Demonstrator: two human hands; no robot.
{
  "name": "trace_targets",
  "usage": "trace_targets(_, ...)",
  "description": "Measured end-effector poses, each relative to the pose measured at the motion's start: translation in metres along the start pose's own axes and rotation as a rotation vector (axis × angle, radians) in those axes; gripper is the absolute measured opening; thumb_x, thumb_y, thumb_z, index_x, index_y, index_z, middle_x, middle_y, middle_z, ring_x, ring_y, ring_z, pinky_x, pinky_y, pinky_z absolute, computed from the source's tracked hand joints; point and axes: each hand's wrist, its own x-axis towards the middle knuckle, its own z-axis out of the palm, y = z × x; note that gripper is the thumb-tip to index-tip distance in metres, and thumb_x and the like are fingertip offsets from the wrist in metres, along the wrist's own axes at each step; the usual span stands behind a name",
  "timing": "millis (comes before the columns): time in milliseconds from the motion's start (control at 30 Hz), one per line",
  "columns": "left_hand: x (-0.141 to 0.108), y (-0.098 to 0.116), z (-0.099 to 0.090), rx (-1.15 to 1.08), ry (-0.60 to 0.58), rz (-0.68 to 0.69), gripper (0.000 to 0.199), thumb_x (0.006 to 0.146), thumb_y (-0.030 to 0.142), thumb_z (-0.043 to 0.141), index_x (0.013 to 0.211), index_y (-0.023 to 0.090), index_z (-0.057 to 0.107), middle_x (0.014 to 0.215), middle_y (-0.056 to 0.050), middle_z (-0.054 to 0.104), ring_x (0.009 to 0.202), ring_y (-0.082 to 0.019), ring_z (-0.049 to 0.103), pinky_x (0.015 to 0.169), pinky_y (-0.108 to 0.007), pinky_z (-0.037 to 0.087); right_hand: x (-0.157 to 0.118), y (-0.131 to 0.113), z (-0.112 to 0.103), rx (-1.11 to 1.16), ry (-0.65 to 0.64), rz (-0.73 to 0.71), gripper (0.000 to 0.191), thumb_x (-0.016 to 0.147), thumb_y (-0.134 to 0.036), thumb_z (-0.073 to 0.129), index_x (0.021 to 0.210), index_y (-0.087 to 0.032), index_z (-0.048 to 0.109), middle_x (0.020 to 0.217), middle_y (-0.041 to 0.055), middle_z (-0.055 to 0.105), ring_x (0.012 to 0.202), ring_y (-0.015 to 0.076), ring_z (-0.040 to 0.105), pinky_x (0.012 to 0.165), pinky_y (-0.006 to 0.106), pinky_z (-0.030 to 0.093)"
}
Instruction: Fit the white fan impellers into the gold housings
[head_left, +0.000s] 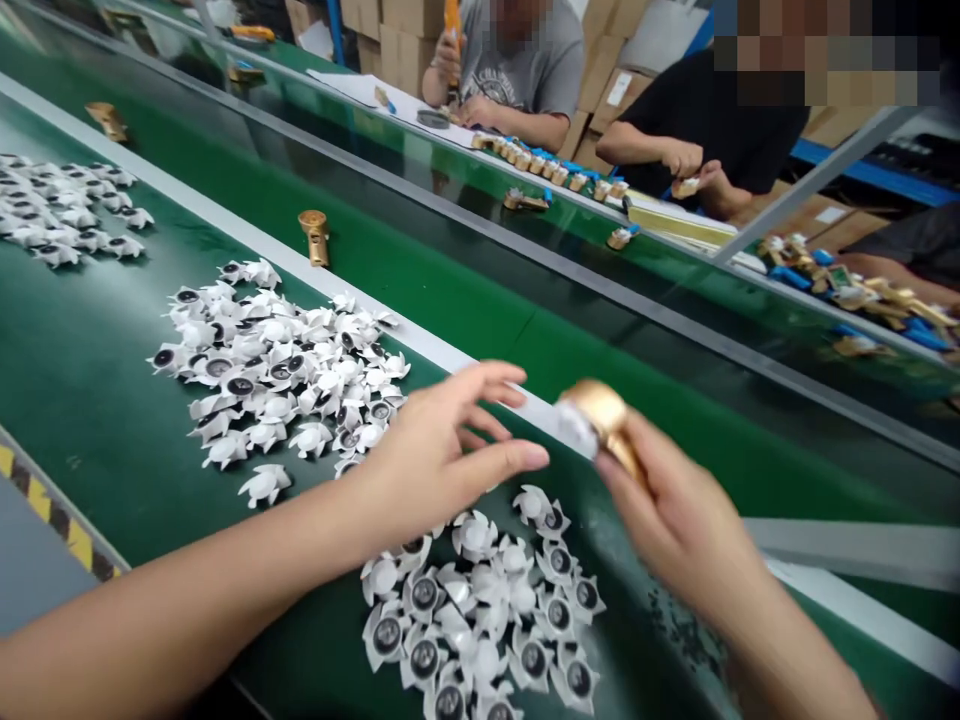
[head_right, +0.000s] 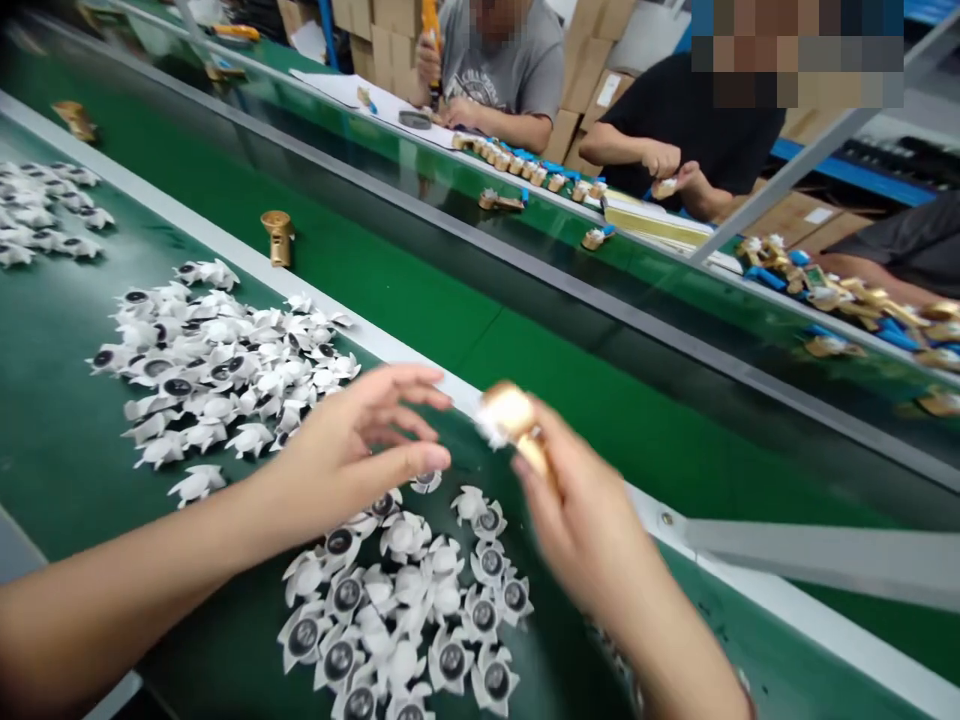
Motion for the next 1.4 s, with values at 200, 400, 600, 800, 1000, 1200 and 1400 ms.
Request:
trace_targets(200,0.009,-0.013,-0.016,0.931,-0.312,0.156,0.043,0.090,0.039,0.063,0.130,0.024,0.067,0.134,-0.012,0.062,0.119,-0.036,0.059,0.101,-0.048,0.047,0.051,0.086,0.013,-0.389,0.046,0.366,0.066,0.099,-0.037,0.046,0.149,0.004,0.038,0.121,0.0327,0.059,0.104,0.0419,0.062,0.085,0.052,0.050)
trace_targets(400,0.017,-0.027,-0.010,0.942,-0.368,0.134,0.043,0.091,0.041,0.059,0.127,0.021,0.069,0.130,-0.012,0.063,0.115,-0.035,0.062,0.100,-0.049,0.049,-0.012,0.082,0.000,-0.363,0.159,0.255,0.051,0.100,-0.038,0.044,0.135,-0.002,0.054,0.121,0.0262,0.060,0.115,0.0391,0.055,0.098,0.055,0.043)
trace_targets(600,0.021,-0.028,-0.006,0.886,-0.144,0.145,0.046,0.089,0.051,0.064,0.121,0.020,0.074,0.114,-0.013,0.075,0.098,-0.031,0.070,0.093,-0.044,0.053,-0.103,0.046,0.005,-0.100,0.059,-0.033,0.017,0.101,-0.024,0.049,0.100,-0.019,0.066,0.097,0.0079,0.068,0.091,0.0206,0.062,0.083,0.034,0.051)
trace_targets(800,0.013,-0.018,-0.001,0.594,0.040,-0.035,0.045,0.080,0.054,0.074,0.115,0.026,0.076,0.086,-0.004,0.076,0.071,-0.019,0.069,0.062,-0.027,0.056,-0.125,0.040,0.019,-0.036,0.028,-0.099,0.013,0.100,-0.015,0.055,0.108,-0.018,0.065,0.100,0.0073,0.067,0.092,0.0207,0.058,0.082,0.037,0.045)
trace_targets(1000,0.011,-0.011,0.001,0.414,0.046,-0.065,0.039,0.077,0.047,0.079,0.109,0.025,0.076,0.083,-0.003,0.075,0.068,-0.013,0.066,0.056,-0.020,0.053,-0.122,0.035,0.011,-0.128,-0.036,-0.204,0.013,0.101,-0.013,0.054,0.103,-0.015,0.066,0.097,0.0071,0.066,0.092,0.0216,0.055,0.078,0.037,0.036)
trace_targets(1200,0.016,-0.003,0.002,0.312,0.016,-0.003,0.021,0.081,0.045,0.073,0.088,0.024,0.075,0.072,-0.002,0.072,0.050,-0.008,0.056,0.044,-0.015,0.045,-0.107,0.024,0.009,-0.298,-0.097,-0.331,0.027,0.096,-0.001,0.046,0.081,-0.012,0.065,0.079,0.0089,0.061,0.077,0.0222,0.049,0.066,0.038,0.028)
trace_targets(1400,0.003,-0.019,0.006,0.190,-0.046,0.115,0.019,0.072,0.041,0.081,0.087,0.030,0.080,0.052,0.003,0.065,0.040,-0.010,0.055,0.036,-0.016,0.042,-0.076,0.007,-0.002,-0.147,-0.033,-0.240,0.010,0.093,-0.009,0.052,0.088,-0.014,0.059,0.086,0.0060,0.060,0.083,0.0170,0.053,0.074,0.032,0.042)
